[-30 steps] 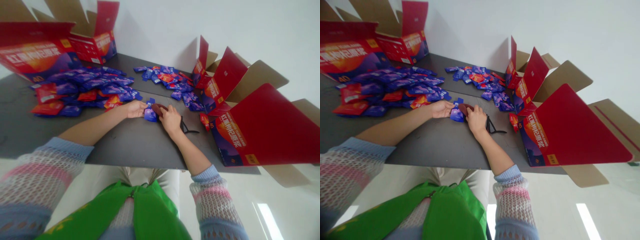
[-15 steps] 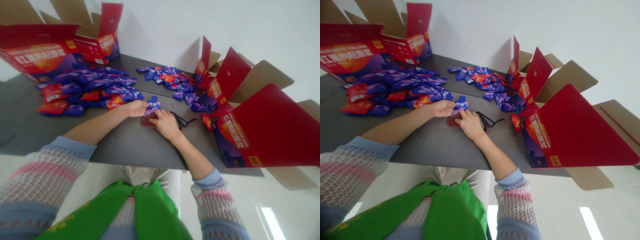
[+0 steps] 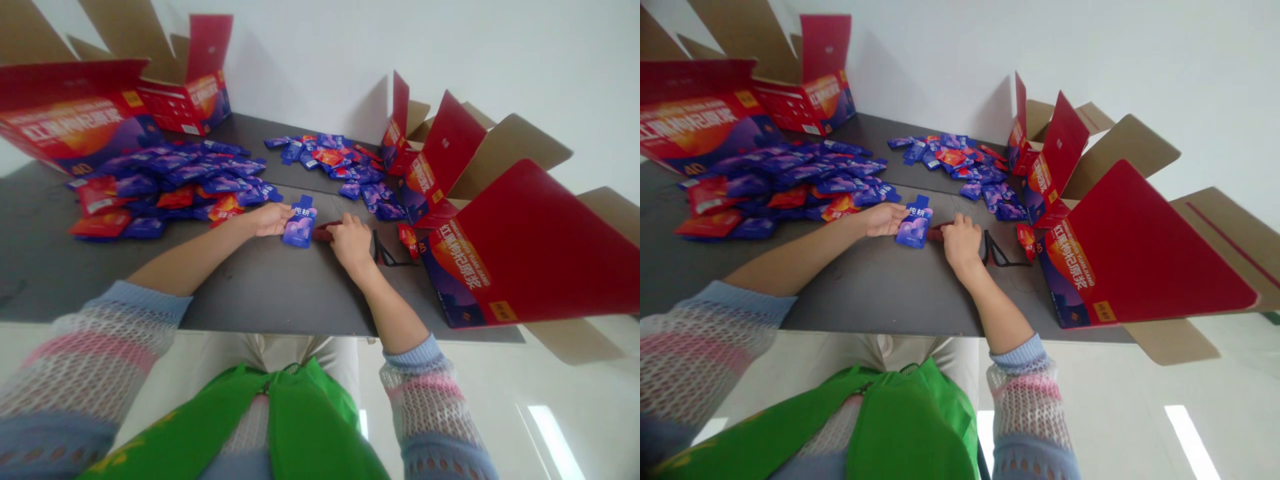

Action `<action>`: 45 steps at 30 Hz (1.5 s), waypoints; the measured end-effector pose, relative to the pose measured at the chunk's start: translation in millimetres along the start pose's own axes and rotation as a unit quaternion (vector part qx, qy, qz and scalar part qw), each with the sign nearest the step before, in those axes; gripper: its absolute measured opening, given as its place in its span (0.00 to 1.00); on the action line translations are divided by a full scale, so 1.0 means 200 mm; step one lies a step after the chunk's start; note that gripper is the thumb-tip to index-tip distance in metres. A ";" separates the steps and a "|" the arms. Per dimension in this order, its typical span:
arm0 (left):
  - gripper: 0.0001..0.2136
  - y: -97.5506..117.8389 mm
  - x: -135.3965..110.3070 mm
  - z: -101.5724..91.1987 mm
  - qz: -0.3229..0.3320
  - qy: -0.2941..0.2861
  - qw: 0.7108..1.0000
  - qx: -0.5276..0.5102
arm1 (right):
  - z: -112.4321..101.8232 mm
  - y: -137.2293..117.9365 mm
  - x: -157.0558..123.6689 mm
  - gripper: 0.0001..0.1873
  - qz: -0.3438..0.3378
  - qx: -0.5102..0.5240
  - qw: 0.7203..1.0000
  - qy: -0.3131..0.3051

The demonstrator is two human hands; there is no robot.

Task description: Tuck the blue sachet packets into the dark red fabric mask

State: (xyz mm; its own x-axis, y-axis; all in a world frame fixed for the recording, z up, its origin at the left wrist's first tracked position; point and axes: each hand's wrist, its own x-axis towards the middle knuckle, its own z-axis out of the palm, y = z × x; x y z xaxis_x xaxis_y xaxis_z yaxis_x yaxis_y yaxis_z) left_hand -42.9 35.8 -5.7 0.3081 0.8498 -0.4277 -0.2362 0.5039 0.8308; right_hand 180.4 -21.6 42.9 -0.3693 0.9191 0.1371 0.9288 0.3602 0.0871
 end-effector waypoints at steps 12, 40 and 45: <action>0.11 -0.01 -0.01 0.08 0.014 0.039 0.998 0.056 | 0.06 -0.10 -0.08 0.20 -0.132 0.049 0.980 0.140; 0.18 0.02 -0.03 0.00 -0.064 -0.134 0.987 0.064 | 0.19 -0.09 0.05 0.19 -0.055 -0.012 0.993 0.104; 0.20 0.05 -0.03 -0.02 -0.115 -0.099 0.988 0.006 | 0.17 -0.18 0.00 0.21 -0.177 -0.012 0.978 0.108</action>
State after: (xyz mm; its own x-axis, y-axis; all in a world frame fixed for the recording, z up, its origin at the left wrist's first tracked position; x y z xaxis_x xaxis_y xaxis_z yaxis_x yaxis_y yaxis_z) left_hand -51.3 35.9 2.9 0.5266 0.6658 -0.5286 -0.1285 0.6770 0.7246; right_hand 147.0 -28.5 5.7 -0.6678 0.6813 0.2998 0.7417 0.6432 0.1903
